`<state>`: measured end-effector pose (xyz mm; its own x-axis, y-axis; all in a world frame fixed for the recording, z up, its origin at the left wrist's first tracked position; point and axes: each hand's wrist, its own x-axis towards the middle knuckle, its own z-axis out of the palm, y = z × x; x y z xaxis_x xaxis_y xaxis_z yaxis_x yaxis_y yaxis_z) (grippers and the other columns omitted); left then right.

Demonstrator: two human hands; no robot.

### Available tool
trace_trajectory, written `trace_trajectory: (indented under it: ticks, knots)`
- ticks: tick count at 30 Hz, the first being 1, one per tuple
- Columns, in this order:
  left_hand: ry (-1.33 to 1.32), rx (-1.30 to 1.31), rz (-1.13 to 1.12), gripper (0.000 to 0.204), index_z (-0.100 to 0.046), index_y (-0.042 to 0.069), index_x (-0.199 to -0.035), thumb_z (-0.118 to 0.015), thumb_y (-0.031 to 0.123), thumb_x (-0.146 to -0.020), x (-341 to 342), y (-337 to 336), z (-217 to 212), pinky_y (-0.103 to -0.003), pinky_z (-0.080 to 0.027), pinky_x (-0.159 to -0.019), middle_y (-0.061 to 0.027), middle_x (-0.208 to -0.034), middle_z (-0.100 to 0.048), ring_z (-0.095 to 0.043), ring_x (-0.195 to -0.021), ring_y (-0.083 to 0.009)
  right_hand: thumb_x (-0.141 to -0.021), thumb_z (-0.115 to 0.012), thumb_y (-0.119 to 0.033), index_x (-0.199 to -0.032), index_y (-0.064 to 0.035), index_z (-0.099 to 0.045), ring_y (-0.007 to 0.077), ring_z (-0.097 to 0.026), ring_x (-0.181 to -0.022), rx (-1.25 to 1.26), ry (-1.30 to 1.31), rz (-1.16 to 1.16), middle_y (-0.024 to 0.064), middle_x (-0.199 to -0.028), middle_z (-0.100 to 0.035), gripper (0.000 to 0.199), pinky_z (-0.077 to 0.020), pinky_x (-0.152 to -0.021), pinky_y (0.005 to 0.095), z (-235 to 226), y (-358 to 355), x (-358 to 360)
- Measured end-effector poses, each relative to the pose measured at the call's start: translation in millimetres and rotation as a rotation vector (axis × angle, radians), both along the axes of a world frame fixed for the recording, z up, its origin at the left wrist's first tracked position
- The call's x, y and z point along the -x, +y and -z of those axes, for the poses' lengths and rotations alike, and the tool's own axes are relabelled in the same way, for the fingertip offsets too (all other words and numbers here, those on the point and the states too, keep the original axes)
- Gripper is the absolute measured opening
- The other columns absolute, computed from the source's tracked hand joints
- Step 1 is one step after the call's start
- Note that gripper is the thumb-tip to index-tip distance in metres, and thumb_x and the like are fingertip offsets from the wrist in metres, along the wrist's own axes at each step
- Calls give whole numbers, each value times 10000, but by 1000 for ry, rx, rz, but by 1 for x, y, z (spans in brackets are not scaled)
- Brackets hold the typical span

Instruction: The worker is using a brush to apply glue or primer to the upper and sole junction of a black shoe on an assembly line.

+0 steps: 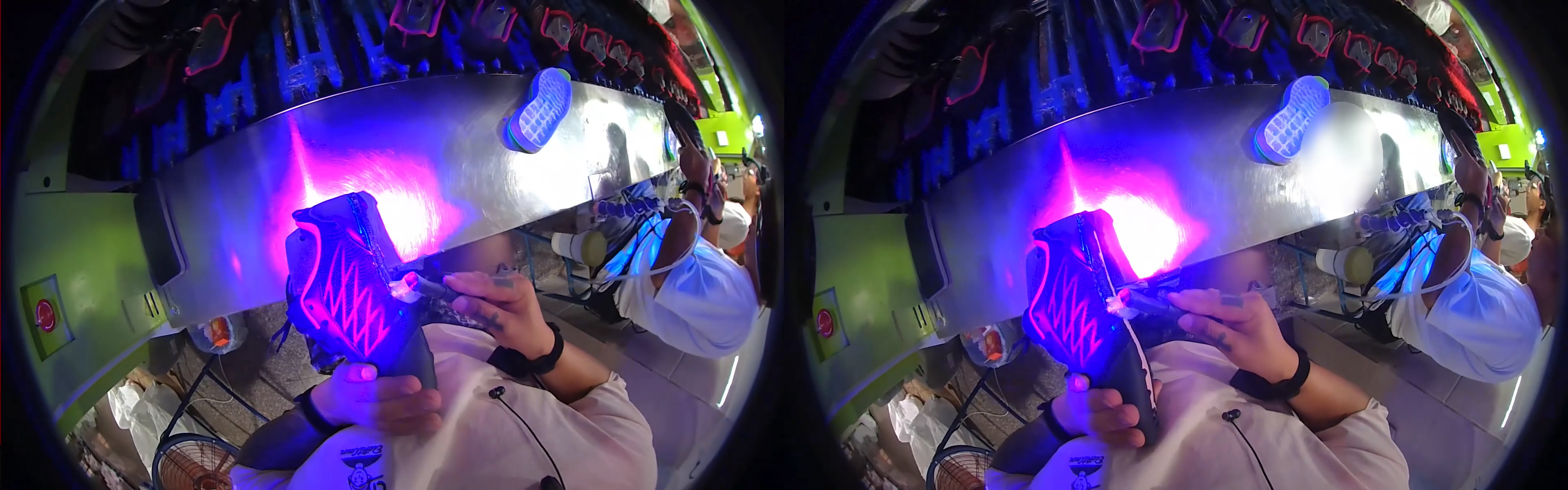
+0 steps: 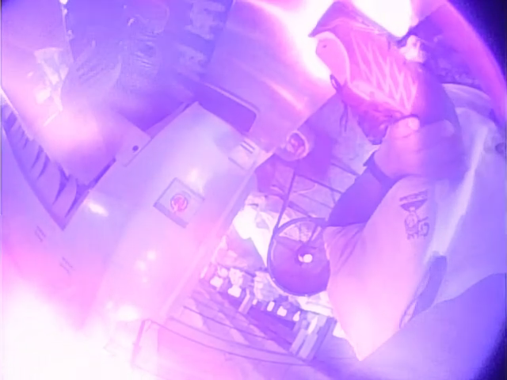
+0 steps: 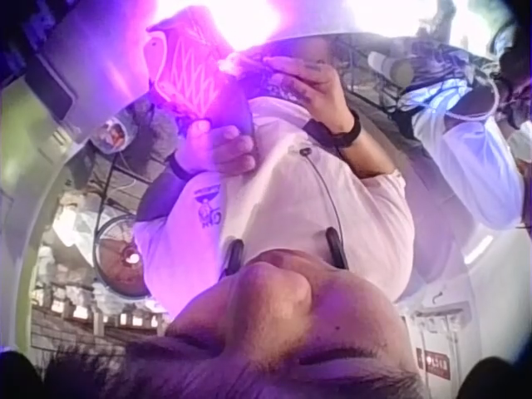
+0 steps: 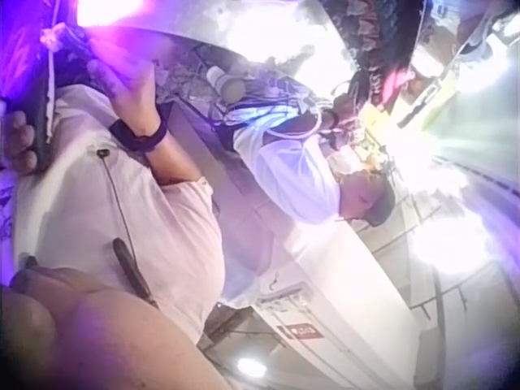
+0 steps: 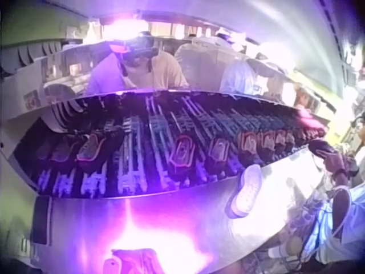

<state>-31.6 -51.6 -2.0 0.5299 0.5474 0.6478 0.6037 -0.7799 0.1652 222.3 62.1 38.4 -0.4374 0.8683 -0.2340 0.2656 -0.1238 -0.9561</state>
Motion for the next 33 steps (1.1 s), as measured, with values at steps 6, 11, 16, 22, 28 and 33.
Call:
trace_trajectory:
  ticks: [6, 11, 16, 22, 28, 33]
  knots:
    - [-6, 32, 14, 1140, -94, 234, -1667, -852, 294, -817, -4, 1, -1, -609, -142, -1259, -75, -1725, -210, -217, -1588, -334, -988, -714, -138, -1310, -97, -724, 150, -693, -884, -98, -40, 84, 112, -1161, -775, 325, -561, -812, 332, 19, 21, 28]
    - [29, 17, -9, 1153, -30, 173, -1669, -821, 319, -842, -9, 1, -4, -638, -91, -1267, -154, -1734, -134, -155, -1600, -373, -987, -724, -150, -1315, -129, -729, 107, -629, -793, -194, 71, 88, 62, -1047, -783, 329, -526, -742, 309, 17, 9, 11]
    - [5, 38, -36, 1134, -11, 155, -1666, -808, 319, -877, -14, 5, -8, -657, -72, -1262, -189, -1738, -42, -101, -1601, -407, -945, -762, -115, -1300, -115, -736, 89, -620, -758, -79, 17, -4, 27, -886, -741, 356, -497, -703, 272, -11, -3, -14]
    - [78, -32, -149, 1096, -19, 90, -1650, -786, 369, -919, -20, 9, -11, -653, -295, -1203, -346, -1675, -95, -309, -1496, -515, -912, -776, -85, -1282, -99, -742, 181, -652, -768, -236, -60, -66, 85, -940, -757, 372, -516, -728, 312, -40, -5, -38]
    - [-288, 1402, 60, 706, -166, -174, -1534, -480, 259, -1074, -10, -11, 28, -639, -357, -1173, -384, -1591, -286, -443, -1425, -500, -905, -776, -89, -1269, -74, -740, 267, -697, -856, -337, -59, -45, 132, -1055, -767, 366, -539, -803, 361, -68, -6, -44]
    - [25, -99, -385, 812, -164, -185, -1521, -651, 202, -999, -65, 61, -54, -695, -392, -1086, -535, -1412, -372, -464, -1341, -611, -900, -773, -78, -1267, -59, -738, 281, -714, -883, -305, -87, -23, 147, -1070, -766, 369, -544, -836, 366, -85, -8, -52]
